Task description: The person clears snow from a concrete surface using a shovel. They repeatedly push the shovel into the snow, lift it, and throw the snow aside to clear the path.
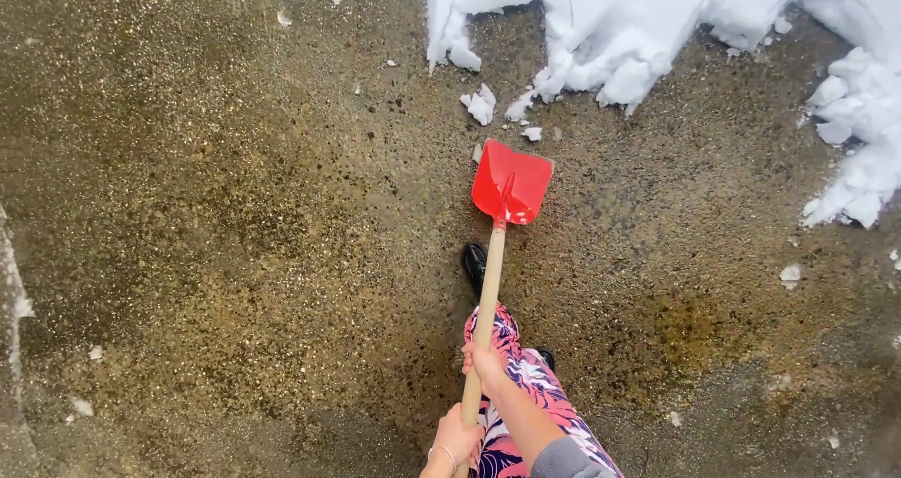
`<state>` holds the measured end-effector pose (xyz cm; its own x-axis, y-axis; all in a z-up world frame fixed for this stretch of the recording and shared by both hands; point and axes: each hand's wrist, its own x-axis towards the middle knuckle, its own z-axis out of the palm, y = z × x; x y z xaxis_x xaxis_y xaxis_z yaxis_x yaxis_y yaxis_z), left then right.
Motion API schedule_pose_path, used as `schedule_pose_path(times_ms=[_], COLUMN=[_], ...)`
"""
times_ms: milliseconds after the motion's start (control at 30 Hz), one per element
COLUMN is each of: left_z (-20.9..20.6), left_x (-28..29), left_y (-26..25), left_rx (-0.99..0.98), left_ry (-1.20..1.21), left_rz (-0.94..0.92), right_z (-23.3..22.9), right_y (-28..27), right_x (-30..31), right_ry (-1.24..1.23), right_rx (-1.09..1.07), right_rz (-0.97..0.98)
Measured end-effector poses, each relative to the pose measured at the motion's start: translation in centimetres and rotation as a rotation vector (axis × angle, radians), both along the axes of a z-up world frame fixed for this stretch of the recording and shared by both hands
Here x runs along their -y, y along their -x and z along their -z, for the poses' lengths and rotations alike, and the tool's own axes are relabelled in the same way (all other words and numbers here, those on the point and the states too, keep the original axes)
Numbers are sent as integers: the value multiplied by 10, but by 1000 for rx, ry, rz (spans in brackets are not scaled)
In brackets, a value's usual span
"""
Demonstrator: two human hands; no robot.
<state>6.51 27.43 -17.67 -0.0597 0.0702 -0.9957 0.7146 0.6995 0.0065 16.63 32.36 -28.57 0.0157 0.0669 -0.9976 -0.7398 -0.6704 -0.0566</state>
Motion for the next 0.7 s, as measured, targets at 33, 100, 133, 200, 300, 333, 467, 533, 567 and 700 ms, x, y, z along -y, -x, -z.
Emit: schedule_pose_path(times_ms=[33,100,133,200,300,333,467,533,567,700], left_z=[9,8,3,-6,16,18,35,51,63,93], left_x=[-29,-63,-87,-140,-194,-215,-307,-345,-361,-426], left_y=[-1,-4,-5,-13,-19,-28,-84,-122,-141,-228], left_rx=[-1,14,7,18,-17,-18,-32,-37,-33,10], left_ry=[9,15,28,87,128,140,59,32,-14,-67], left_rz=[6,-35,-34,-18,75,83,171,186,287,375], right_z=[8,8,10,14,11,18,48,58,63,85], right_y=[-2,-6,-3,-6,-20,-28,-83,-125,-149,-243], right_x=[-28,-59,-74,-110,-168,-186,-271,-315,-337,-414], right_ry=[9,14,26,15,17,29,43,48,36,43], right_rx=[-1,10,3,0,-6,-7,28,42,51,95], right_rz=[6,-26,-25,33,116,124,215,224,217,158])
